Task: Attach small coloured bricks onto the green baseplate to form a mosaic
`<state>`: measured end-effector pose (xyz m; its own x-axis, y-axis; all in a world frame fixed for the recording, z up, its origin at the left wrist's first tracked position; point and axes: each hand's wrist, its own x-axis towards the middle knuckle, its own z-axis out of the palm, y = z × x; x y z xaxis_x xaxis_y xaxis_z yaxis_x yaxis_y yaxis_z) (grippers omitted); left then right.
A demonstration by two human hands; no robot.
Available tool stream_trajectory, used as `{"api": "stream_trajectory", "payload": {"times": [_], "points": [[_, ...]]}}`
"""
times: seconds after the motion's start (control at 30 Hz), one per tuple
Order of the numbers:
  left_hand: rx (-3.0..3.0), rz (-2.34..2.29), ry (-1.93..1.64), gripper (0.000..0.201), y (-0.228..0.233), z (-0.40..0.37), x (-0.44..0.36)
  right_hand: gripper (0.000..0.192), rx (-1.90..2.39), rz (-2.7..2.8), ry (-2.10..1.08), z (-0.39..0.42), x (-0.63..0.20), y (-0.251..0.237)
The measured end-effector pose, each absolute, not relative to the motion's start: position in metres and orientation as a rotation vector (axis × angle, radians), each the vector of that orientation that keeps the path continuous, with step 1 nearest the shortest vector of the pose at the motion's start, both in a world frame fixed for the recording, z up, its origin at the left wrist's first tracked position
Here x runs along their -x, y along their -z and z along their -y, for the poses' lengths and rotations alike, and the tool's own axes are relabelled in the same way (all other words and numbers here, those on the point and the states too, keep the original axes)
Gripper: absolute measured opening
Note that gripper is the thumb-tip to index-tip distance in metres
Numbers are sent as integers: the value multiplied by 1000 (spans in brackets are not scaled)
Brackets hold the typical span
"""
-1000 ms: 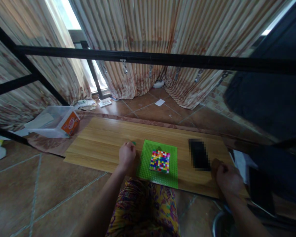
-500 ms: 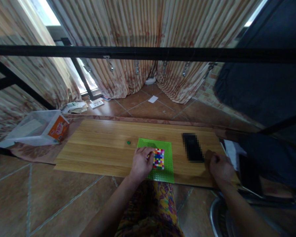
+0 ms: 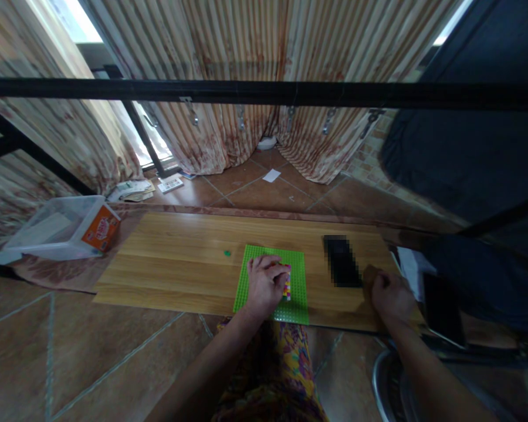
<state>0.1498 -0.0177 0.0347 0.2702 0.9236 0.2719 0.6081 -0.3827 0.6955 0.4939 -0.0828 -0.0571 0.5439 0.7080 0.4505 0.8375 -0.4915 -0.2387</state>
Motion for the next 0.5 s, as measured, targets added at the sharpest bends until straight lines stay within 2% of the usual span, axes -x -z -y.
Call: {"api": "stream_trajectory", "payload": {"times": [0.5], "points": [[-1886,-1452,-882,13,-36,13,-154,39,2382,1247,415,84,-492,56]]}}
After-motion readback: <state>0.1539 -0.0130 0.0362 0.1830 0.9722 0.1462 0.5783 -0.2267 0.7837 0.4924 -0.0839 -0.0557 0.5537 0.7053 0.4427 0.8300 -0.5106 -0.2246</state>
